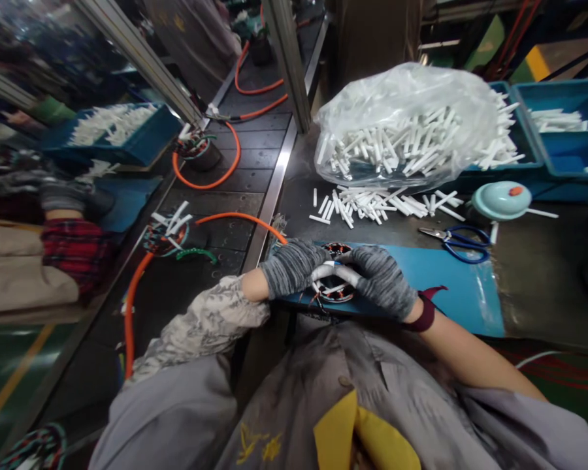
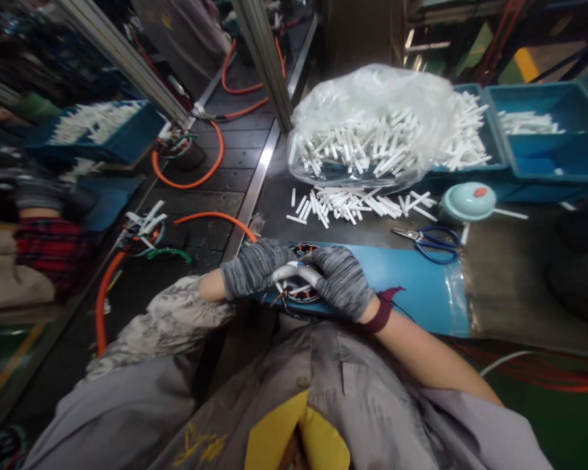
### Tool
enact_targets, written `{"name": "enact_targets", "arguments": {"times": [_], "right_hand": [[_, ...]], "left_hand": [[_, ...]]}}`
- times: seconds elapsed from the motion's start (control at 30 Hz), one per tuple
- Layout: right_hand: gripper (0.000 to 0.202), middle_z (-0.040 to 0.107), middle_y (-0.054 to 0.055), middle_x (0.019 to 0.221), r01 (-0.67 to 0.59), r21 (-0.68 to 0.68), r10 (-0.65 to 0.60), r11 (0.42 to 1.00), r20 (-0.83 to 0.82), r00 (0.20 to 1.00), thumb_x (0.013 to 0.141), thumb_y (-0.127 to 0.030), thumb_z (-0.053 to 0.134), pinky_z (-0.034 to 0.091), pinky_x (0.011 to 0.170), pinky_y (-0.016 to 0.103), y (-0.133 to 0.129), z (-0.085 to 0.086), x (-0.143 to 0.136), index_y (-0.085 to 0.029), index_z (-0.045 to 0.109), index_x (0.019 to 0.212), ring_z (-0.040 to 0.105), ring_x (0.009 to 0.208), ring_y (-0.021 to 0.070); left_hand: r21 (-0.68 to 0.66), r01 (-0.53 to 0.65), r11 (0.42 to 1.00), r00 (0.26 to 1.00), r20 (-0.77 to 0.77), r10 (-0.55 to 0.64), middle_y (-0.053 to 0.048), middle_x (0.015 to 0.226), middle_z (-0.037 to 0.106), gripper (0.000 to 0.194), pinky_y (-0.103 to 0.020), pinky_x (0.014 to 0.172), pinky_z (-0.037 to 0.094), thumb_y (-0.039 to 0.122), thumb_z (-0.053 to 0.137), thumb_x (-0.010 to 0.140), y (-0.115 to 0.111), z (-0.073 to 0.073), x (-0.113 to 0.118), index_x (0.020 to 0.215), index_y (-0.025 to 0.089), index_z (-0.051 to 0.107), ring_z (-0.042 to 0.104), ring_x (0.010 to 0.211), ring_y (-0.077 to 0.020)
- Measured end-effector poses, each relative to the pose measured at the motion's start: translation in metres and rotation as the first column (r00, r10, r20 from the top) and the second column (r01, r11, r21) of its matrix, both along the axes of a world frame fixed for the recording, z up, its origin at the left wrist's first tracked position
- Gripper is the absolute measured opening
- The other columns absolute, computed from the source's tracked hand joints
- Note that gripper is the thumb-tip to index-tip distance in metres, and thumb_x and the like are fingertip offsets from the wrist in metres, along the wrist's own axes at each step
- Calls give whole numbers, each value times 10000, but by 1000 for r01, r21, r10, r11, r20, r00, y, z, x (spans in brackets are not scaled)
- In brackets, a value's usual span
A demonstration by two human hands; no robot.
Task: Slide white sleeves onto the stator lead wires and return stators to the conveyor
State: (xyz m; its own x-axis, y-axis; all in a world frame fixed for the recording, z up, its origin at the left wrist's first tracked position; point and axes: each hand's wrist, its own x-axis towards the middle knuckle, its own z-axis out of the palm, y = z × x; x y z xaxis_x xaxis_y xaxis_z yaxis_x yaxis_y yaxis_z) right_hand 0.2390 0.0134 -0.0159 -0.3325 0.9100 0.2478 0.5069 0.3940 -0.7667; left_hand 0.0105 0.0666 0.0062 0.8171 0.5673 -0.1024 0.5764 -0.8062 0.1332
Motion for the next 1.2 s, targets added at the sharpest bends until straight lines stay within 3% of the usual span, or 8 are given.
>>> {"name": "enact_targets", "arguments": {"times": [0.33, 0.5, 0.6, 0.7, 0.83, 1.0, 1.1, 1.2], "right_hand": [[421, 757, 35, 886, 29, -260, -87, 965, -213, 973, 854, -628, 743, 552, 808, 361, -10, -10, 48, -216, 722, 939, 691, 819, 211], [335, 741, 33, 939, -20, -227, -19, 974, -172, 985, 894, -537, 746, 545, 850, 350, -32, -11, 55, -221, 694, 993, 682, 859, 195], [335, 722, 56, 943, -159, -121, 152, 980, -61, 986, 960, -539, 656, 534, 791, 331, -37, -25, 41, -209, 700, 995, 664, 841, 190], [392, 698, 76, 886, -111, 32, 107, 993, 106, 989, 984, -564, 601, 516, 757, 328, -26, -42, 27, -188, 704, 940, 644, 811, 201], [372, 713, 92, 976, 2, 4, -3, 1000, 214, 977, 995, -530, 595, 522, 823, 353, 9, -47, 37, -185, 714, 1067, 672, 888, 231], [366, 684, 226, 1185, 359, 101, -361, 928, 484, 797, 985, -305, 588, 482, 982, 518, 83, -41, 65, -89, 681, 1266, 628, 1102, 365], [254, 678, 252, 1173, 373, 97, -364, 923, 535, 762, 931, -184, 603, 443, 1025, 585, 113, -40, 72, -56, 722, 1115, 590, 1158, 399], [183, 687, 232, 1152, 373, 130, -389, 918, 464, 796, 904, -185, 624, 450, 1033, 580, 105, -36, 72, -78, 719, 1019, 604, 1137, 380]], "left_hand": [[-61, 218, 974, 967, -123, -224, -98, 899, 746, 463, -325, 718, 496, 527, 452, 1039, 6, 20, 60, 984, 156, 723, 673, 788, -231], [-47, 164, 985, 983, 88, -160, -117, 1258, 717, 665, -423, 1000, 487, 688, 681, 864, 31, 24, -11, 1365, 253, 654, 666, 1115, -281], [-203, 286, 936, 944, 231, -238, -132, 1425, 645, 586, -398, 1026, 513, 634, 655, 912, 44, 4, -50, 1381, 283, 653, 670, 1203, -262], [-169, 348, 922, 883, 390, -262, -172, 1432, 634, 547, -357, 1004, 553, 575, 539, 1004, 35, -26, -58, 1414, 222, 619, 673, 1237, -246], [103, 84, 991, 919, 375, -117, -224, 1225, 730, 549, -387, 872, 617, 572, 585, 979, -9, -49, -38, 1264, 115, 689, 746, 1072, -301], [222, -355, 908, 934, 121, 336, -290, 1154, 732, 635, -423, 659, 621, 599, 637, 936, -62, -45, 0, 1279, 66, 674, 774, 834, -367], [104, -379, 919, 918, 165, 360, -233, 1142, 752, 668, -408, 755, 642, 606, 693, 900, -66, -32, 4, 1326, 96, 628, 772, 948, -346], [18, -275, 961, 896, 367, 249, -193, 1294, 701, 662, -386, 931, 632, 544, 700, 921, -60, -18, -13, 1406, 127, 531, 724, 1150, -290]]}}
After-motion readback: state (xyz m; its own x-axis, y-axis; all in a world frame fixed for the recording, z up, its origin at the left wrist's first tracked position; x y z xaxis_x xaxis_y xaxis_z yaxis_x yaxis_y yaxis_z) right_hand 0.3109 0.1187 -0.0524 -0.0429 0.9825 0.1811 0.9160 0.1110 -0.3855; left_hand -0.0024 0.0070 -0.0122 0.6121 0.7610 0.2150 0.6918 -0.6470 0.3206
